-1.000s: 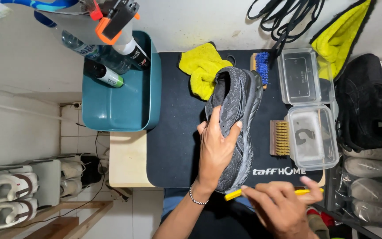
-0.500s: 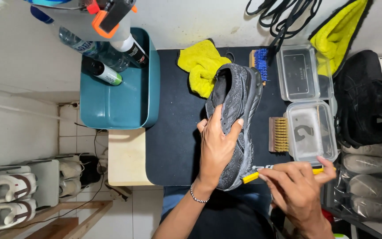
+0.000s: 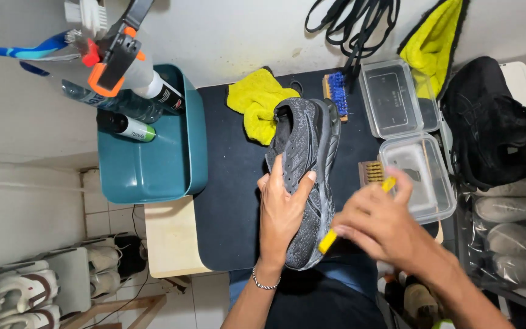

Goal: The person scrubs a gray sneaker with a yellow brush, applying a white cleaning solution to the upper and midsole. They rotate the shoe to clean different sides and the heel area, then place it on the mat.

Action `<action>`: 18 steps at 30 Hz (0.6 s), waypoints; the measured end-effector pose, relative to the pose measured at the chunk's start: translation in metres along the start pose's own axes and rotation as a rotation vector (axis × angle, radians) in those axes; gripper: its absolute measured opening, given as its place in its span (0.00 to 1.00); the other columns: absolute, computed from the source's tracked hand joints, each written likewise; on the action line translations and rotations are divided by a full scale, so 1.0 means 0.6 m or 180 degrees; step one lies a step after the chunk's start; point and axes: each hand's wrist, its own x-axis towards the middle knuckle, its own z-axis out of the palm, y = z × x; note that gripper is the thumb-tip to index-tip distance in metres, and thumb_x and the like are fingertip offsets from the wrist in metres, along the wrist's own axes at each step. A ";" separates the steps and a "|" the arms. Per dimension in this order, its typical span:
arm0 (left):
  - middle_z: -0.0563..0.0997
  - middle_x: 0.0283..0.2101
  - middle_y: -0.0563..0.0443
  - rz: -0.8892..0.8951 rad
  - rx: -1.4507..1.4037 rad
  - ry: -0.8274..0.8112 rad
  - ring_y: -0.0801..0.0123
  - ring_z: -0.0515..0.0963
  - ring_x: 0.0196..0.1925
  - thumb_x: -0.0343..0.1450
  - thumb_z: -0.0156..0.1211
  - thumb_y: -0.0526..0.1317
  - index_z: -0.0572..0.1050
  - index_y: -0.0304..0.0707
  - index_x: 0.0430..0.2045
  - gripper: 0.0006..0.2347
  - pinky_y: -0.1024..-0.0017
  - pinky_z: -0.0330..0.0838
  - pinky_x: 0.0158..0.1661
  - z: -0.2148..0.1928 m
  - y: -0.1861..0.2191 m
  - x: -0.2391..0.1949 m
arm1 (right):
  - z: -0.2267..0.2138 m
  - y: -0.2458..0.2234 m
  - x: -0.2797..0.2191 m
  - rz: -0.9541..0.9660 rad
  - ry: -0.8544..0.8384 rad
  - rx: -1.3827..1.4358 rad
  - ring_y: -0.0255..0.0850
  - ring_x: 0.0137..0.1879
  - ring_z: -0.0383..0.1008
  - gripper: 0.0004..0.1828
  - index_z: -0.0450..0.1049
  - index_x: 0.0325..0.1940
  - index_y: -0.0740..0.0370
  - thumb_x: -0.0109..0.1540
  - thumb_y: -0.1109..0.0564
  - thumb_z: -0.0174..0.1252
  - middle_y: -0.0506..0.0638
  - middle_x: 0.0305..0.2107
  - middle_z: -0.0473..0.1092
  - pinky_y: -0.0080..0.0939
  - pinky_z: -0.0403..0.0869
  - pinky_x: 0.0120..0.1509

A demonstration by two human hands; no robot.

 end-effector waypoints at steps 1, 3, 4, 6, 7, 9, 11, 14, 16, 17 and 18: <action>0.78 0.48 0.36 0.0008 0.0012 -0.0029 0.55 0.66 0.58 0.70 0.58 0.54 0.59 0.38 0.70 0.34 0.62 0.64 0.57 -0.004 0.012 -0.003 | -0.003 0.014 0.003 0.0029 0.0012 -0.0007 0.37 0.40 0.68 0.08 0.77 0.36 0.45 0.66 0.47 0.54 0.36 0.27 0.68 0.63 0.39 0.72; 0.78 0.46 0.43 -0.0159 0.0070 -0.0150 0.59 0.67 0.55 0.70 0.55 0.55 0.62 0.46 0.68 0.31 0.62 0.66 0.54 -0.015 0.039 -0.006 | -0.010 0.042 0.014 0.0228 0.0064 -0.0205 0.39 0.44 0.68 0.08 0.77 0.37 0.45 0.67 0.50 0.53 0.36 0.31 0.71 0.63 0.40 0.74; 0.78 0.46 0.43 -0.0139 0.0077 -0.0154 0.59 0.67 0.55 0.70 0.55 0.55 0.62 0.46 0.68 0.31 0.62 0.66 0.54 -0.023 0.049 -0.005 | -0.016 0.035 0.021 0.0231 0.0083 -0.0216 0.39 0.44 0.68 0.08 0.77 0.37 0.45 0.67 0.50 0.53 0.36 0.31 0.71 0.63 0.40 0.74; 0.80 0.58 0.52 -0.0310 -0.0188 -0.0246 0.59 0.69 0.64 0.69 0.55 0.52 0.69 0.55 0.62 0.24 0.61 0.65 0.60 -0.039 0.070 -0.003 | -0.028 0.020 0.035 -0.0081 -0.0170 0.0468 0.35 0.38 0.67 0.08 0.76 0.35 0.44 0.67 0.48 0.54 0.34 0.28 0.68 0.60 0.40 0.73; 0.80 0.58 0.52 -0.0310 -0.0166 -0.0265 0.59 0.69 0.64 0.69 0.55 0.52 0.69 0.55 0.62 0.24 0.61 0.65 0.60 -0.039 0.066 0.002 | -0.018 0.033 0.032 -0.0058 -0.0154 0.0475 0.35 0.38 0.67 0.08 0.76 0.35 0.44 0.67 0.48 0.54 0.34 0.28 0.68 0.60 0.40 0.73; 0.83 0.53 0.47 0.0545 -0.0876 -0.0246 0.61 0.82 0.56 0.71 0.57 0.43 0.71 0.38 0.56 0.19 0.65 0.71 0.60 -0.040 0.056 0.011 | 0.003 0.060 0.025 0.0278 0.0040 -0.0015 0.35 0.41 0.67 0.08 0.76 0.37 0.42 0.68 0.48 0.52 0.33 0.31 0.71 0.54 0.41 0.73; 0.80 0.58 0.47 0.0459 -0.1010 -0.0257 0.61 0.79 0.61 0.71 0.57 0.43 0.69 0.38 0.60 0.22 0.65 0.68 0.63 -0.041 0.051 0.013 | 0.001 0.066 0.030 0.0405 0.0016 0.0123 0.35 0.40 0.66 0.09 0.77 0.37 0.43 0.68 0.48 0.52 0.34 0.29 0.70 0.54 0.43 0.71; 0.78 0.63 0.47 0.0270 -0.1102 -0.0248 0.61 0.77 0.66 0.70 0.59 0.45 0.66 0.40 0.64 0.26 0.64 0.66 0.67 -0.046 0.047 0.020 | -0.003 0.051 0.039 0.0372 -0.0141 0.0564 0.34 0.38 0.65 0.10 0.78 0.37 0.45 0.68 0.49 0.52 0.34 0.28 0.69 0.54 0.45 0.69; 0.78 0.63 0.48 0.0090 -0.1038 -0.0297 0.62 0.77 0.66 0.69 0.59 0.46 0.66 0.42 0.65 0.27 0.64 0.66 0.67 -0.047 0.039 0.021 | 0.009 0.051 0.032 0.0308 -0.0300 0.0902 0.34 0.38 0.65 0.10 0.78 0.38 0.46 0.68 0.49 0.51 0.33 0.29 0.70 0.55 0.45 0.69; 0.78 0.62 0.41 0.0393 -0.1127 -0.0320 0.59 0.75 0.65 0.70 0.62 0.41 0.67 0.36 0.64 0.25 0.57 0.65 0.66 -0.047 0.036 0.023 | 0.020 0.066 0.028 0.0473 0.0014 0.0454 0.37 0.39 0.67 0.09 0.77 0.37 0.46 0.67 0.48 0.54 0.38 0.28 0.70 0.60 0.47 0.69; 0.79 0.60 0.34 0.0696 -0.1217 -0.0344 0.56 0.74 0.64 0.71 0.64 0.36 0.69 0.30 0.63 0.23 0.49 0.64 0.65 -0.047 0.032 0.024 | 0.031 0.081 0.023 0.0634 0.0325 0.0002 0.40 0.40 0.68 0.08 0.77 0.37 0.46 0.67 0.46 0.57 0.42 0.27 0.70 0.65 0.50 0.69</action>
